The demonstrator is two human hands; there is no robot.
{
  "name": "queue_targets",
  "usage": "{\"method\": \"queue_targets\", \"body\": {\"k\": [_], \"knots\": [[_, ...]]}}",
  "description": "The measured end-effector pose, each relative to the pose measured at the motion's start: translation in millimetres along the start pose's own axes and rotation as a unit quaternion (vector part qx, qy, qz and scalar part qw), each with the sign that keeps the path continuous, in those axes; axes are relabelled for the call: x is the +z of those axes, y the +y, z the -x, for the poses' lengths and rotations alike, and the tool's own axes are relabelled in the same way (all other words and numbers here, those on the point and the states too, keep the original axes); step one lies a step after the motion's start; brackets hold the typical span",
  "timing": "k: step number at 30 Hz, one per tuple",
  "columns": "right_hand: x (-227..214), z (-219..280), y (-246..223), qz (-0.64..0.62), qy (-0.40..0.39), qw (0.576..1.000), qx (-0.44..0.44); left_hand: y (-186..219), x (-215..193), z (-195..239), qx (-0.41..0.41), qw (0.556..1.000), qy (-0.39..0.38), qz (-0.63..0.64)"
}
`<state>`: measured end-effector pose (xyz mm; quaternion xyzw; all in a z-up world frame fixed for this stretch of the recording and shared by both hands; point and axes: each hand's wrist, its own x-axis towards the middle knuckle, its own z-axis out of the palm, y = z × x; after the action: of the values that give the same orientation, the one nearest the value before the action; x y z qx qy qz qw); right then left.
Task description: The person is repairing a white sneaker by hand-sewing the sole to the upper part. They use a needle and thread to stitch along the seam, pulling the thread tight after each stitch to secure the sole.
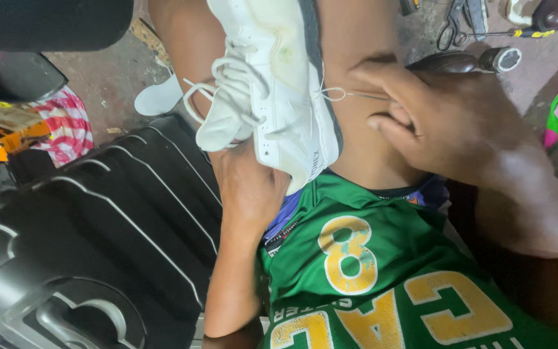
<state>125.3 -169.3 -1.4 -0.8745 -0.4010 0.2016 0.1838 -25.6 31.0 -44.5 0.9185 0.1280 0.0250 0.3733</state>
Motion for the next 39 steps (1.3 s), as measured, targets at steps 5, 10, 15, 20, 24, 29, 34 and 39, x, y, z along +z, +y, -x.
{"method": "queue_targets", "body": {"k": [5, 10, 15, 20, 24, 29, 34, 39], "knots": [[14, -16, 4, -0.046, 0.196, 0.971, -0.132, -4, 4, -4, -0.041, 0.999, 0.0, 0.024], [29, -28, 12, -0.055, 0.199, 0.96, -0.191, -3, 16, 3, -0.086, 0.985, 0.086, 0.123], [27, -29, 13, -0.069, 0.188, 0.959, -0.202, -4, 26, 10, -0.141, 0.958, 0.142, 0.205], [25, -36, 9, -0.03, 0.205, 0.95, -0.234, -6, 26, 11, -0.105, 0.961, 0.15, 0.208], [26, -38, 10, -0.016, 0.193, 0.948, -0.253, -4, 23, 11, -0.109, 0.962, 0.139, 0.209], [24, -32, 15, -0.071, 0.118, 0.971, -0.196, -6, 20, 12, -0.116, 0.956, 0.13, 0.237], [28, -21, 23, -0.136, 0.14, 0.968, -0.158, -11, 23, 15, -0.114, 0.96, 0.149, 0.206], [40, -25, 27, 0.014, 0.251, 0.94, -0.229, -10, 23, 12, -0.123, 0.947, 0.132, 0.266]]}}
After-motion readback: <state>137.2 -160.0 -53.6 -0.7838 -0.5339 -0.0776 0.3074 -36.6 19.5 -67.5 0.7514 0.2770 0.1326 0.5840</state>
